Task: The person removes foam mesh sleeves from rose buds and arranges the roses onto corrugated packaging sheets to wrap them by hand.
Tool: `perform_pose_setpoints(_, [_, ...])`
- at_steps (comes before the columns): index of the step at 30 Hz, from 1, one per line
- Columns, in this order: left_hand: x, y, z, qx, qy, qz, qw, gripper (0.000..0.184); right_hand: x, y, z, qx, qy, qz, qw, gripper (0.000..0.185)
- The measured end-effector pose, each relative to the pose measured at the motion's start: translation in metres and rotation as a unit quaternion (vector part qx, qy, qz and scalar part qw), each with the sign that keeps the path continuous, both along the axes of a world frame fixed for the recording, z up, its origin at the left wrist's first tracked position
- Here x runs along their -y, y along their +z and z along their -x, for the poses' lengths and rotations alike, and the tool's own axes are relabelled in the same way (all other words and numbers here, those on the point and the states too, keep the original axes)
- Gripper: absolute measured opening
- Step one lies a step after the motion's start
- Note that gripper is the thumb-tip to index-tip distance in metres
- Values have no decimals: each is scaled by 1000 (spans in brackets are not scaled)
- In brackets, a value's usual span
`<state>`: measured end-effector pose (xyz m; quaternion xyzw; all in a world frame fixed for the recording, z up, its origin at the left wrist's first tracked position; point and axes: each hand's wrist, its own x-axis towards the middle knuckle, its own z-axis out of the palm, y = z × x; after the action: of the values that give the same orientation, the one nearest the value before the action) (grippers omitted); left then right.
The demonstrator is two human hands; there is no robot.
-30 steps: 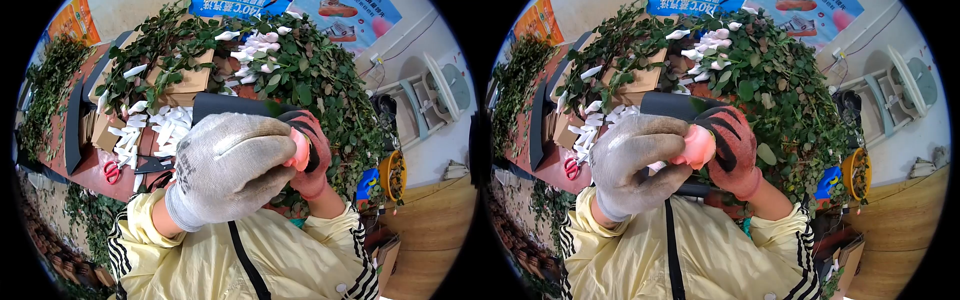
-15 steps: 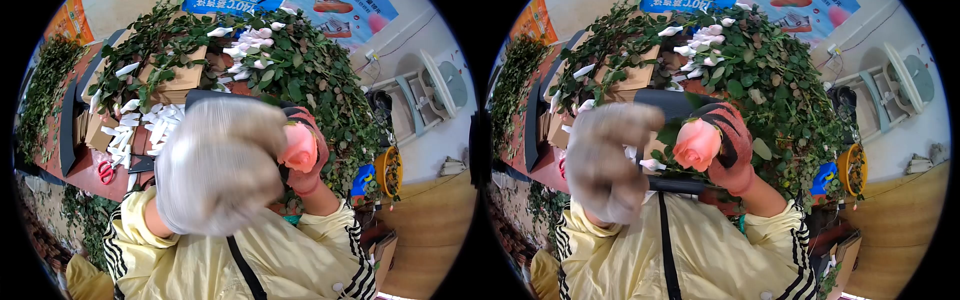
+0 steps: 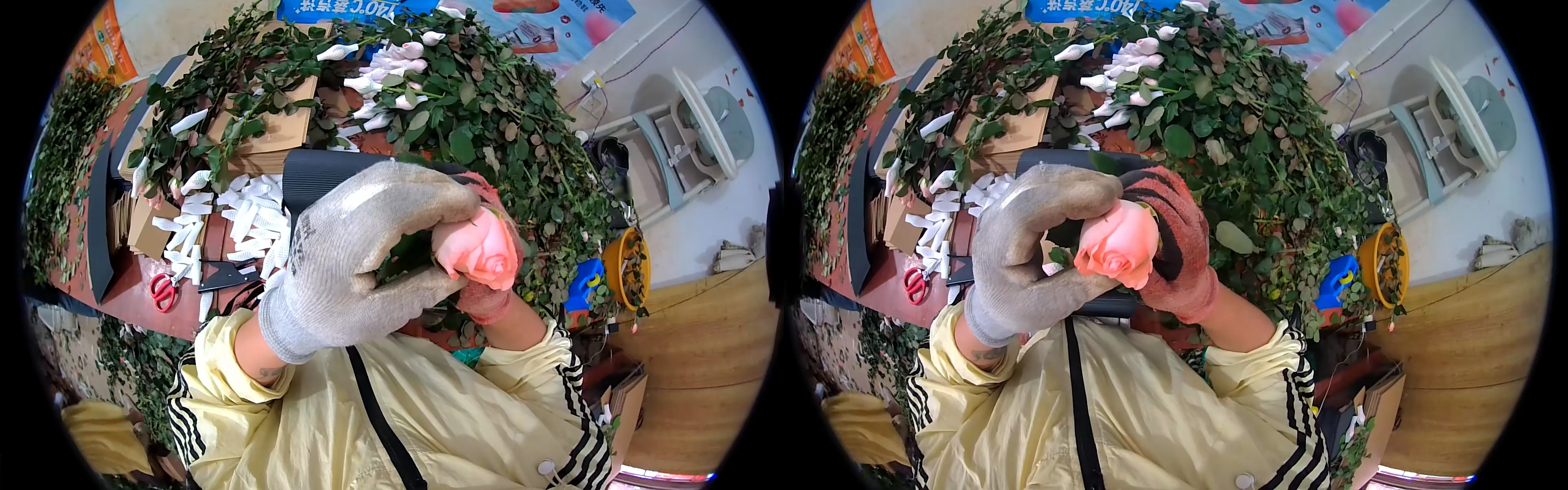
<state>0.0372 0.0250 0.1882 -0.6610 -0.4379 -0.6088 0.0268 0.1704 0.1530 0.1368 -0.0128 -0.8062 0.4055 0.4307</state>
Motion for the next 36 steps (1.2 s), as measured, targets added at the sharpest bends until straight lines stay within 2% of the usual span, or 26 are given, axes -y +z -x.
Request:
perform_pose_setpoints(7, [1,0,1,-11,-8,28,1000,50,4,-4,-3,6,-16,10,1000,49])
perform_pose_setpoints(11, [-1,-2,0,40,-21,68,997,55,9,-5,-6,15,-46,55,997,50])
perform_pose_setpoints(13, [-3,-5,1,71,-18,65,995,59,5,9,-9,19,-44,-10,999,51])
perform_pose_setpoints(14, [-2,-4,4,67,-11,59,996,59,-2,22,-8,24,1,-143,989,57])
perform_pose_setpoints(15, [0,-3,9,52,10,52,997,58,-1,28,-7,6,0,-115,993,49])
perform_pose_setpoints(16, [1,-3,13,39,30,46,998,58,-4,40,-7,2,5,-121,993,49])
perform_pose_setpoints(17, [3,-4,16,41,47,35,997,57,-9,53,-9,71,-14,-185,980,50])
perform_pose_setpoints(20, [2,-10,26,64,43,35,996,57,-12,49,-9,164,-49,-308,936,54])
perform_pose_setpoints(22, [6,-15,34,109,-3,88,990,55,-16,26,-2,210,-77,-322,920,57])
perform_pose_setpoints(23, [9,-18,39,117,-18,99,988,53,-33,11,1,189,-61,-334,921,57])
perform_pose_setpoints(24, [13,-23,45,128,-32,112,985,51,-30,28,10,168,-68,-394,901,52])
perform_pose_setpoints(25, [19,-27,55,107,-56,132,984,50,-33,48,12,197,-107,-439,870,47])
perform_pose_setpoints(26, [26,-31,66,88,-81,148,982,49,-46,53,7,127,-171,-466,859,46])
perform_pose_setpoints(27, [39,-39,84,72,-132,240,959,48,-57,68,3,76,-178,-463,865,49])
perform_pose_setpoints(28, [48,-49,97,141,-190,346,908,41,-50,86,6,61,-212,-453,864,47])
perform_pose_setpoints(29, [56,-66,110,171,-220,391,877,38,-42,103,10,47,-245,-441,862,46])
perform_pose_setpoints(30, [59,-86,120,199,-250,432,843,35,-36,108,17,64,-228,-432,870,44])
perform_pose_setpoints(31, [57,-106,124,200,-256,436,839,35,-30,113,24,80,-210,-423,878,43])
perform_pose_setpoints(32, [53,-128,126,145,-247,476,831,34,-28,111,31,121,-173,-424,881,42])
perform_pose_setpoints(33, [50,-144,126,90,-236,512,821,34,-28,88,37,177,-161,-471,849,42])
perform_pose_setpoints(34, [48,-156,124,92,-241,513,819,34,-23,60,45,235,-127,-500,824,47])
perform_pose_setpoints(35, [47,-164,119,27,-216,526,822,32,-16,32,54,291,-89,-525,795,52])
perform_pose_setpoints(36, [47,-173,116,-36,-189,537,822,31,-16,5,54,337,-69,-515,785,49])
